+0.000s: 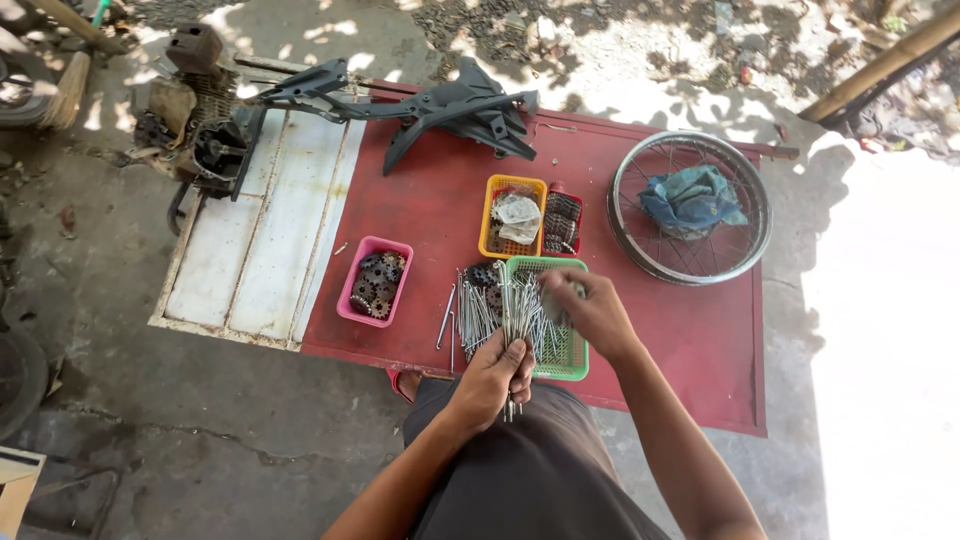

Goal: The person stands at a red workbench and wipes a bundle of long, thin metal rods with a cloth. They hold the rods in their left hand and use the cloth in their right hand to wipe the surfaces. The rods are then placed back into a green basket on the table.

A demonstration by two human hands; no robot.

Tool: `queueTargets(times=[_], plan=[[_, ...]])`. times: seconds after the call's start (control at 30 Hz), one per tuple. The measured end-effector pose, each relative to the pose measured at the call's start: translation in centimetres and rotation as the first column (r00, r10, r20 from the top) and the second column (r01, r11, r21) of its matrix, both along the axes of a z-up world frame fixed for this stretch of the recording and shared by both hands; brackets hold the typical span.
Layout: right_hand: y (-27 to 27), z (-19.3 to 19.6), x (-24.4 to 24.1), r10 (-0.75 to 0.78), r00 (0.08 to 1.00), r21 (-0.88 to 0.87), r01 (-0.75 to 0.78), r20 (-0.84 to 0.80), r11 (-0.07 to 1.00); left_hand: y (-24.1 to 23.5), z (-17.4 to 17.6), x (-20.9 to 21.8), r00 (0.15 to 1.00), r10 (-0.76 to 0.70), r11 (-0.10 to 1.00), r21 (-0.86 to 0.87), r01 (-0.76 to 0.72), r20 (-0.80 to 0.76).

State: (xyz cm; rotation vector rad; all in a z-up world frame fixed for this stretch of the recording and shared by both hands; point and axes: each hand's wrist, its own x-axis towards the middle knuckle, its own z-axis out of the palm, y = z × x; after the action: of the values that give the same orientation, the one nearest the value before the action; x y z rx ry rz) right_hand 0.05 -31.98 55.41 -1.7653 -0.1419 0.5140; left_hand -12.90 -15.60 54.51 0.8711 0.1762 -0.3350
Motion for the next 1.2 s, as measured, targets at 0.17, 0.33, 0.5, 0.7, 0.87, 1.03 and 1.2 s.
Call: queueTargets(times=[0.17, 0.33, 0.5, 0.7, 0.87, 1.03, 1.2], plan=[[0.0, 1.1, -1.5, 0.054, 0.994, 0.155, -0.039, -0.094, 0.987, -1.2, 0.5, 1.5, 0.998, 0.047, 0.994, 0.096, -0.049, 0.032], [0.5, 2.6, -1.9, -0.141, 0.982, 0.192, 0.164, -0.127, 0.968, -1.1, 0.7, 2.3, 0.981, 0.182, 0.966, 0.174, -0.192, 0.073], [2.0, 3.0, -1.0, -0.319, 0.948, 0.206, 0.315, -0.011, 0.927, 2.6, -1.9, 3.1, 0.924, 0.377, 0.924, 0.090, -0.371, -0.062], [7.5, 2.2, -0.4, -0.520, 0.854, 0.418, 0.472, 0.001, 0.776, 8.2, -2.0, 3.6, 0.954, 0.281, 0.959, 0.066, -0.275, -0.106], [12.0, 2.9, -1.4, -0.552, 0.833, 0.429, 0.485, 0.040, 0.762, 13.3, -1.1, 3.3, 0.992, 0.123, 0.982, 0.146, -0.117, -0.037], [15.5, 3.0, -2.5, -0.614, 0.786, 0.387, 0.547, 0.066, 0.742, 17.7, 0.6, 3.6, 0.998, -0.055, 0.963, 0.264, 0.054, -0.003], [18.5, 3.4, -4.0, -0.624, 0.779, 0.378, 0.562, 0.056, 0.736, 18.9, -0.7, 3.7, 0.991, -0.129, 0.947, 0.301, 0.115, 0.024]])
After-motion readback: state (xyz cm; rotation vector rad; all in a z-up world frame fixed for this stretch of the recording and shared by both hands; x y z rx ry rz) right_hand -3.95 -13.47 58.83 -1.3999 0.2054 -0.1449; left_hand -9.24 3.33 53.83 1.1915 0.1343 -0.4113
